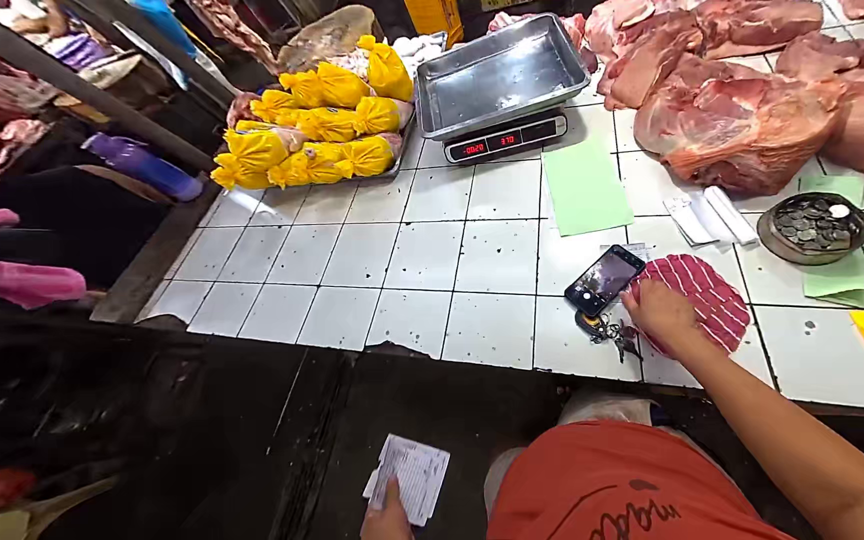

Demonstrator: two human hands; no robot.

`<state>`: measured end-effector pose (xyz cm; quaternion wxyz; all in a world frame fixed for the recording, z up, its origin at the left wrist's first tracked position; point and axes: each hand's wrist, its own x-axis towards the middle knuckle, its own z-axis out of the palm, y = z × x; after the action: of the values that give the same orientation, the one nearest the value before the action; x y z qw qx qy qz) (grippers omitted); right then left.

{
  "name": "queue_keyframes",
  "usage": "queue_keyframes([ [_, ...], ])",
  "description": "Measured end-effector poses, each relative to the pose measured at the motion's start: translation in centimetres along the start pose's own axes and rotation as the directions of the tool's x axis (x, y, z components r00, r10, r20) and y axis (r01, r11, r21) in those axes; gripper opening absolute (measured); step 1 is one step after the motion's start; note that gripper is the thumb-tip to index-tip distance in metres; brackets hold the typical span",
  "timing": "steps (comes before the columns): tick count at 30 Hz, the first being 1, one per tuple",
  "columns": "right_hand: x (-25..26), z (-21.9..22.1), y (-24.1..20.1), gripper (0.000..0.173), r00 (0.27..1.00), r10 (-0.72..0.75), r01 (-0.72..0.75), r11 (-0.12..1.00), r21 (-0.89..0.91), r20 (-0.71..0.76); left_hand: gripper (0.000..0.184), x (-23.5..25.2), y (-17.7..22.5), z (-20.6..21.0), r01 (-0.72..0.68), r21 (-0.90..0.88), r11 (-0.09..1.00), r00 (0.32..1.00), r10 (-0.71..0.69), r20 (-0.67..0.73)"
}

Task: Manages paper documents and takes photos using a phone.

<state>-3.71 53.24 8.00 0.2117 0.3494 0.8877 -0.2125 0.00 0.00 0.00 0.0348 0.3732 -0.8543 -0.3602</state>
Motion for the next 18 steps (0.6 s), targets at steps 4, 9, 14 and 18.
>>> queue_keyframes([
  [4, 1.3, 1.6, -3.9, 0.09, 0.986, 0.165, -0.163, 0.977, 0.136, -0.004, 0.037, 2.9, 7.9, 2.0, -0.083, -0.129, 0.988, 0.993, 0.093, 0.074],
  [9, 3.4, 4.7, -7.3, 0.103, 0.929, 0.315, -0.249, 0.92, 0.303, -0.193, 0.031, 9.5, 15.1, 3.1, -0.217, -0.256, 0.942, 0.945, 0.268, 0.187],
  [14, 4.1, 5.8, -9.7, 0.108, 0.819, 0.511, -0.162, 0.641, 0.75, -0.26, 0.025, 16.9, 21.6, 3.9, -0.216, -0.481, 0.85, 0.86, 0.399, 0.319],
  [18, 4.0, 5.6, -12.8, 0.064, 0.786, 0.557, -0.056, 0.496, 0.866, -0.269, 0.026, 23.0, 25.9, 4.2, -0.332, -0.438, 0.835, 0.737, 0.52, 0.432],
])
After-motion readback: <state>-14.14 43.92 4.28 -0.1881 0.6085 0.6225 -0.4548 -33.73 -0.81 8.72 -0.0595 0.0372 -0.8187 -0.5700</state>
